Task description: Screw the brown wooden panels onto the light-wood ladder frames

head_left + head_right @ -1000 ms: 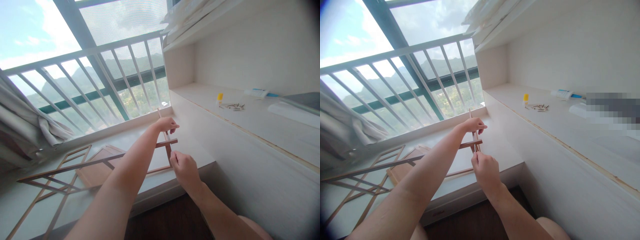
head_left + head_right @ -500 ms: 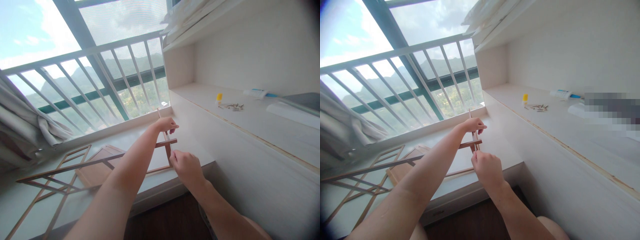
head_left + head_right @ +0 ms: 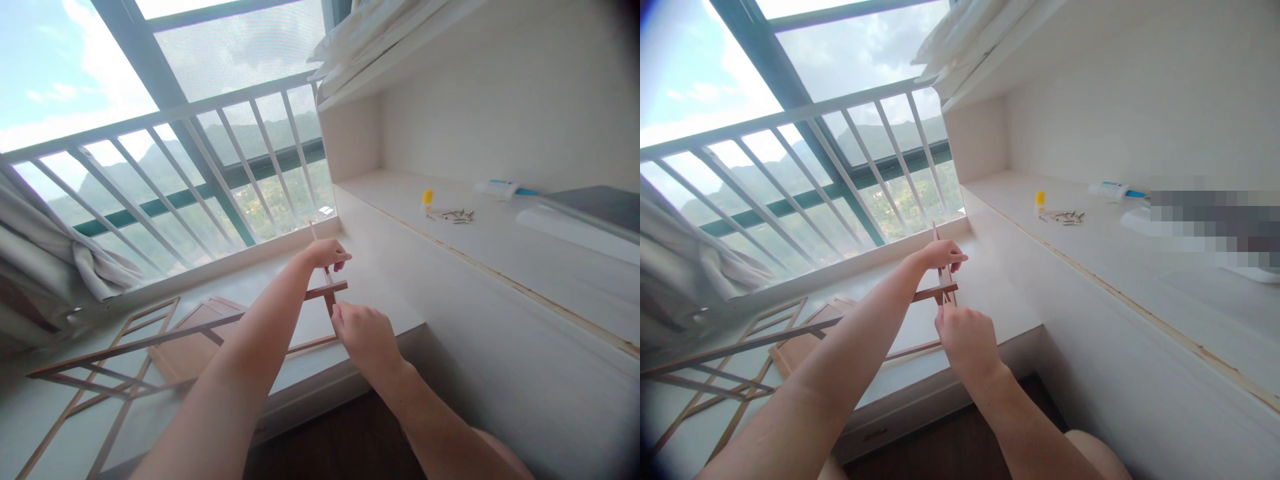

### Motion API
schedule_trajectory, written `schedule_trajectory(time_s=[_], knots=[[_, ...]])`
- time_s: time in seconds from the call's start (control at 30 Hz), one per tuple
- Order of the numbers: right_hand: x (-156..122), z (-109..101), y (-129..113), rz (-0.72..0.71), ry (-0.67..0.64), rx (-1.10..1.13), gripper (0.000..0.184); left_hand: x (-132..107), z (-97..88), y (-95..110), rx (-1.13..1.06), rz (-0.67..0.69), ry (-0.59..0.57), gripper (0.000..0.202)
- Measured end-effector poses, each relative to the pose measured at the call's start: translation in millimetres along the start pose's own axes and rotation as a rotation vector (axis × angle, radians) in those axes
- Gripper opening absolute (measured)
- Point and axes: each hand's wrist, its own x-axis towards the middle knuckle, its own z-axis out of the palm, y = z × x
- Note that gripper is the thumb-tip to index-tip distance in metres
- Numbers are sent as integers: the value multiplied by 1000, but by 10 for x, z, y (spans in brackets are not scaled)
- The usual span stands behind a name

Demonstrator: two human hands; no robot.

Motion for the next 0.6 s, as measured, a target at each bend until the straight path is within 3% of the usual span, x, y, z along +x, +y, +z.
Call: schedule_trajectory(time_s=[0.17, 0.37, 0.47, 0.6], knots=[[-36, 135, 84, 27, 57, 248, 37, 34, 18, -35, 13, 7, -3, 46], [-54, 292, -15, 194, 38, 1137, 51, 52, 22, -49, 25, 7, -2, 46], [-66, 373, -111, 309, 6, 1534, 48, 38, 17, -38, 14, 14, 0, 45], [-77, 423, -158, 384, 6, 1779, 42, 35, 33, -50, -84, 29, 48, 46]])
